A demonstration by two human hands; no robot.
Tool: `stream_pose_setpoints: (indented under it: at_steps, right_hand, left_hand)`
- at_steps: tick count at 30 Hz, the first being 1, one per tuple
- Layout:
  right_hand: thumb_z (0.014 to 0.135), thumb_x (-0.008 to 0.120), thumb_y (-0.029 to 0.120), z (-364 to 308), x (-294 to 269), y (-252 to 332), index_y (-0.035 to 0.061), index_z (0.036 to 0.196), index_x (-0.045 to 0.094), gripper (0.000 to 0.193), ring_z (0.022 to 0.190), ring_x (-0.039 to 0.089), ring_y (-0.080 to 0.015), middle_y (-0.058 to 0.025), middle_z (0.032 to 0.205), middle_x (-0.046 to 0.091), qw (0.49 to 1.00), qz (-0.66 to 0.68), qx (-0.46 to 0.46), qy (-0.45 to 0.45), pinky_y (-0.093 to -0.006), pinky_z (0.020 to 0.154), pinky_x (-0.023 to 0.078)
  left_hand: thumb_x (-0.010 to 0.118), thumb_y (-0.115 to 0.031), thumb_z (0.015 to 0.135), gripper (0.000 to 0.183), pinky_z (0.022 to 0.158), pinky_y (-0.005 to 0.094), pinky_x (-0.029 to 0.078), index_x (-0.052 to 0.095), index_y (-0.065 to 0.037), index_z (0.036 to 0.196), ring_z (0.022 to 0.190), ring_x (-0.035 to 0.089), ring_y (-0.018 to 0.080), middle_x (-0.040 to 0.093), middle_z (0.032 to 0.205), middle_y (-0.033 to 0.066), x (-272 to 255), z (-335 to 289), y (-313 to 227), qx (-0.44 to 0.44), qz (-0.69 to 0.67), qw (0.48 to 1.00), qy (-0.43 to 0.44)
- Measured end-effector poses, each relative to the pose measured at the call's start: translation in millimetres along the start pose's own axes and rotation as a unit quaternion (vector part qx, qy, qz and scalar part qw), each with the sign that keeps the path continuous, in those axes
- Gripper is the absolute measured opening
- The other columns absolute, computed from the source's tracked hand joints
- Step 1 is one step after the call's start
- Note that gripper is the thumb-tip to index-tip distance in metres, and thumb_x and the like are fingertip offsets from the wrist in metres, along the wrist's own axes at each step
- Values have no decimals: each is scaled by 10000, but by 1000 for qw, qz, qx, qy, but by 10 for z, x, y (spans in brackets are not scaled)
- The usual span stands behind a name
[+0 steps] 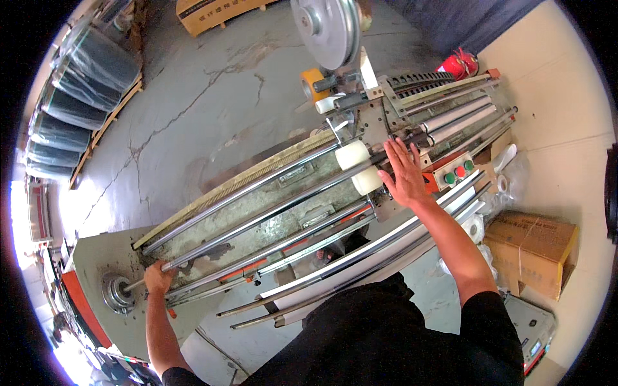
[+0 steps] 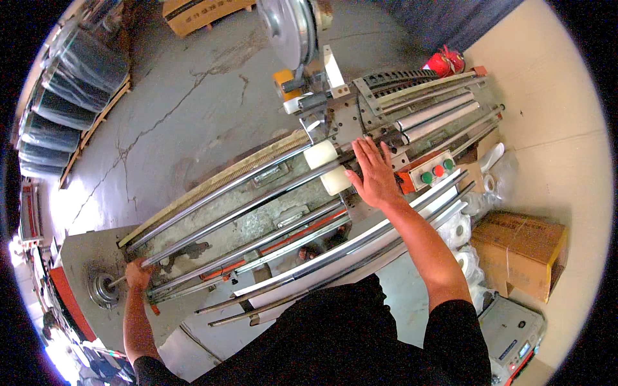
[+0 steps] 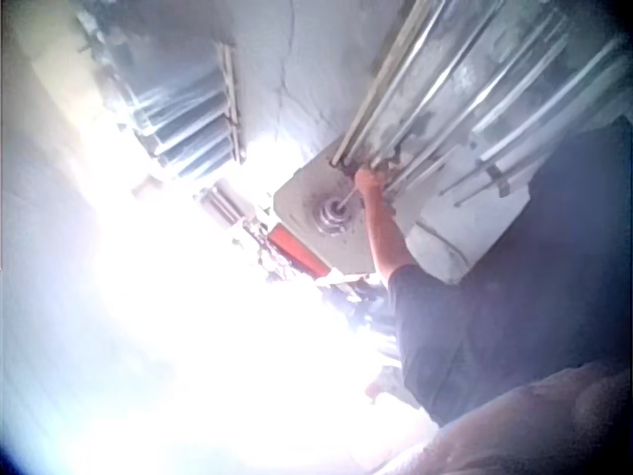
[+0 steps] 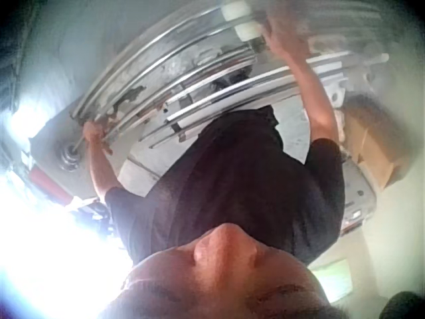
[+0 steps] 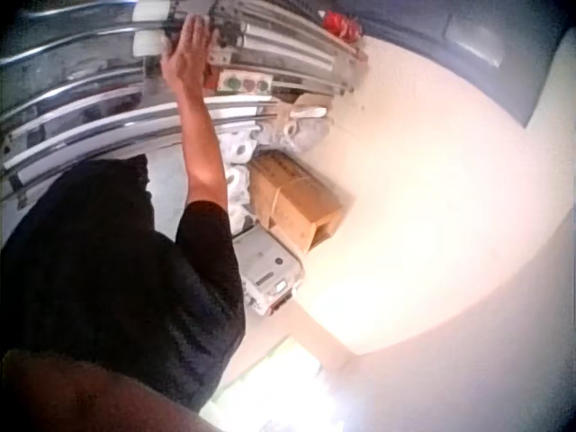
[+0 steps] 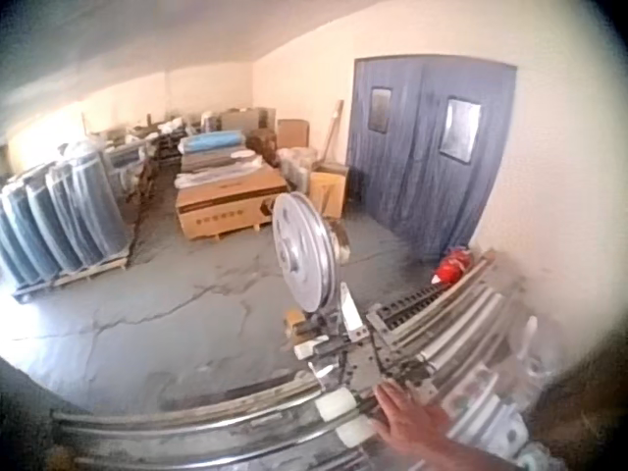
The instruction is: The person sets up and operates a material slitting machine by loading a roll of white tape, threading the material through rollers, and securing a metal rod into the chuck. The person then pulls material along the rod, secures it, and collects finished sections of rod.
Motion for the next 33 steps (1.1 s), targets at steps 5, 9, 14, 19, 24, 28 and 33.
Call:
stream_pose_setpoints:
  at_steps: [5,9,14,19,24,28,33]
  right_hand:
    - [1069,583,422,-2,10,14,15,1639,345,739,1594,301,-358,-182,1658,413,1000,1,0,-10,-578,1319,137]
    - [1073,559,472,-23,70,-20,35,1651,338,757,1599,299,-342,-167,1669,406,1000,-12,-2,-14,-573,1325,126]
    - [1064,588,464,-29,98,-42,49,1660,330,771,1607,289,-326,-156,1688,386,1000,3,-9,-11,-572,1324,123]
    - [1064,595,443,0,104,8,46,1656,334,758,1611,281,-325,-154,1695,375,1000,14,-19,-4,-571,1325,123]
    - [1057,610,404,-21,86,-7,38,1661,316,765,1610,282,-335,-166,1691,380,1000,12,-14,-1,-576,1324,120]
    - [1065,592,397,-10,71,36,12,1651,329,749,1597,303,-353,-191,1680,394,1000,10,-18,-11,-561,1324,147]
    - [1059,598,387,5,61,68,-7,1641,344,747,1582,323,-384,-211,1665,409,999,6,-44,-20,-544,1322,183]
  left_hand:
    - [910,-458,753,515,847,480,590,796,-118,1123,933,759,366,797,988,145,-239,-58,-1086,72,-18,997,14]
    - [887,-479,783,690,964,473,561,685,-159,1360,1121,721,366,779,1159,139,-406,-136,-2549,183,-70,980,22]
    - [868,-490,797,839,1004,487,556,543,-152,1492,1217,690,357,731,1298,160,-418,-202,-4105,262,-90,961,2]
    - [830,-470,854,818,1004,515,557,476,-142,1513,1224,686,381,712,1313,183,-538,-266,-5354,336,-109,935,18]
    - [753,-480,932,555,846,512,611,600,-112,1319,1003,764,389,777,1105,176,-393,-136,-5777,313,-71,947,25]
    - [721,-449,963,365,735,517,624,693,-124,1127,872,784,375,791,953,168,-386,-90,-4980,265,-55,963,-4]
    - [796,-326,877,243,772,506,602,731,-145,1026,886,768,364,779,934,123,-197,-31,-3201,198,-10,980,-36]
Point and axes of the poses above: each hand's wrist, its own z-axis towards the middle knuckle, its own x-axis out of the palm, y = z × x, the point moved 6 cm from there along z, towards the middle knuckle
